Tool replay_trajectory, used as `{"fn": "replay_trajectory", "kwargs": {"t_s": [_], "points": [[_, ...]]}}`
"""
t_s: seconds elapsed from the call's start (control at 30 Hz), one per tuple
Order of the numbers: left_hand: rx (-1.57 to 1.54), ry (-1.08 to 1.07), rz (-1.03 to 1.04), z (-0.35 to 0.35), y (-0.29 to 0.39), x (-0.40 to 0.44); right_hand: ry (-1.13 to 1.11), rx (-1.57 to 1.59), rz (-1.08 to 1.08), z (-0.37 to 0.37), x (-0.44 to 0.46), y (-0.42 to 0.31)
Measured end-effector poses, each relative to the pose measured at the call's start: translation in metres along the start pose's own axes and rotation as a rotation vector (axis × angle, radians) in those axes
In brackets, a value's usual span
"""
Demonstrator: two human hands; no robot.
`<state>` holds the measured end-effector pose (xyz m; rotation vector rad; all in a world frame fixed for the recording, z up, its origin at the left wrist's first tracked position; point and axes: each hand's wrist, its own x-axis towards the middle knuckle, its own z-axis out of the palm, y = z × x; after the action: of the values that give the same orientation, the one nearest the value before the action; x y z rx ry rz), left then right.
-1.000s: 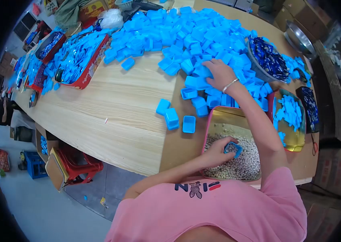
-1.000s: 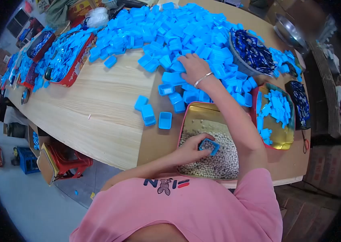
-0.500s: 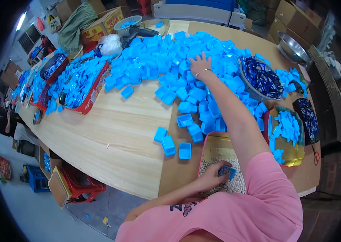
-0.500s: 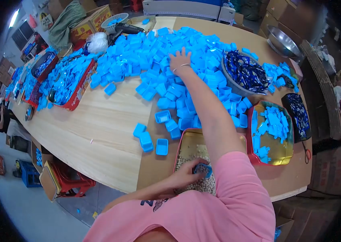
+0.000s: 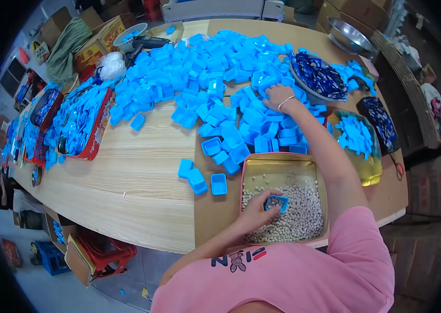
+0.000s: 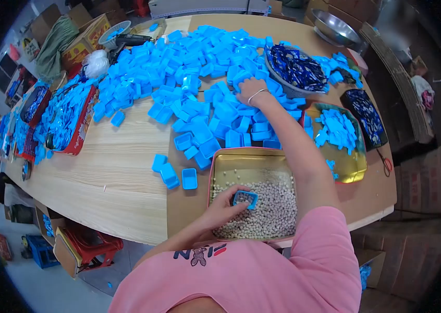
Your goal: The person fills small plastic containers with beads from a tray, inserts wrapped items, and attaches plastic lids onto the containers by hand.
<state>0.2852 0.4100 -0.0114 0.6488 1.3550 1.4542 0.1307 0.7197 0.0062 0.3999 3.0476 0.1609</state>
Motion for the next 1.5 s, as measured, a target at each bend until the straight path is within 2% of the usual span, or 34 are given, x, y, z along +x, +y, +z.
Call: {"fn": "replay_trajectory", "kwargs": {"t_s": [0.17,0.3,0.33,0.4,0.47,0.57,0.67,0.8,0.87,0.9,0.97,1.0,1.13,1.17,1.3,1.5], "points": [[0.026,0.014,-0.032,-0.001,-0.006,0.005,0.207,-0.087,0.042,-0.004,-0.023,0.019],[-0.091,-0.012,0.088,-0.001,-0.021,0.009,-0.324,-0.333,0.116,-0.044,-0.011,-0.006],[-0.085,-0.007,0.094,-0.002,-0.021,0.010,-0.315,-0.332,0.114,-0.045,0.001,-0.016],[-0.096,-0.035,0.088,-0.002,-0.023,0.011,0.087,-0.097,0.093,-0.030,0.036,-0.039],[-0.101,-0.058,0.079,-0.005,-0.022,0.012,0.529,-0.005,-0.037,0.004,0.087,-0.062],[-0.099,-0.015,0.099,-0.003,-0.020,0.013,0.565,-0.010,-0.070,0.038,0.133,-0.060],[-0.121,0.025,0.104,-0.003,-0.020,0.010,0.572,-0.018,-0.103,0.053,0.140,-0.058],[-0.283,-0.017,0.070,-0.007,-0.021,0.011,0.165,0.892,-0.257,0.007,0.065,-0.018],[-0.331,-0.027,0.038,-0.007,-0.017,0.009,-0.182,1.776,-0.178,-0.014,-0.015,-0.004],[-0.311,-0.005,0.014,-0.004,-0.005,0.008,-0.181,1.782,-0.131,-0.016,-0.053,0.004],[-0.269,0.026,0.048,-0.004,-0.012,0.010,-0.266,2.166,-0.148,-0.019,-0.124,0.016],[-0.232,0.038,0.045,-0.005,-0.012,0.009,-0.260,2.176,-0.109,-0.024,-0.156,0.016],[-0.136,0.107,0.060,-0.001,-0.006,0.006,-0.085,1.875,-0.161,-0.037,-0.255,-0.006],[-0.141,0.119,0.041,0.003,-0.007,0.003,-0.104,1.890,-0.154,-0.035,-0.271,-0.015],[-0.137,0.095,0.146,0.020,0.001,-0.003,0.293,0.858,-0.332,-0.030,-0.315,-0.039],[0.013,0.114,0.156,0.048,0.007,-0.013,0.343,0.821,-0.395,-0.033,-0.342,-0.049]]}}
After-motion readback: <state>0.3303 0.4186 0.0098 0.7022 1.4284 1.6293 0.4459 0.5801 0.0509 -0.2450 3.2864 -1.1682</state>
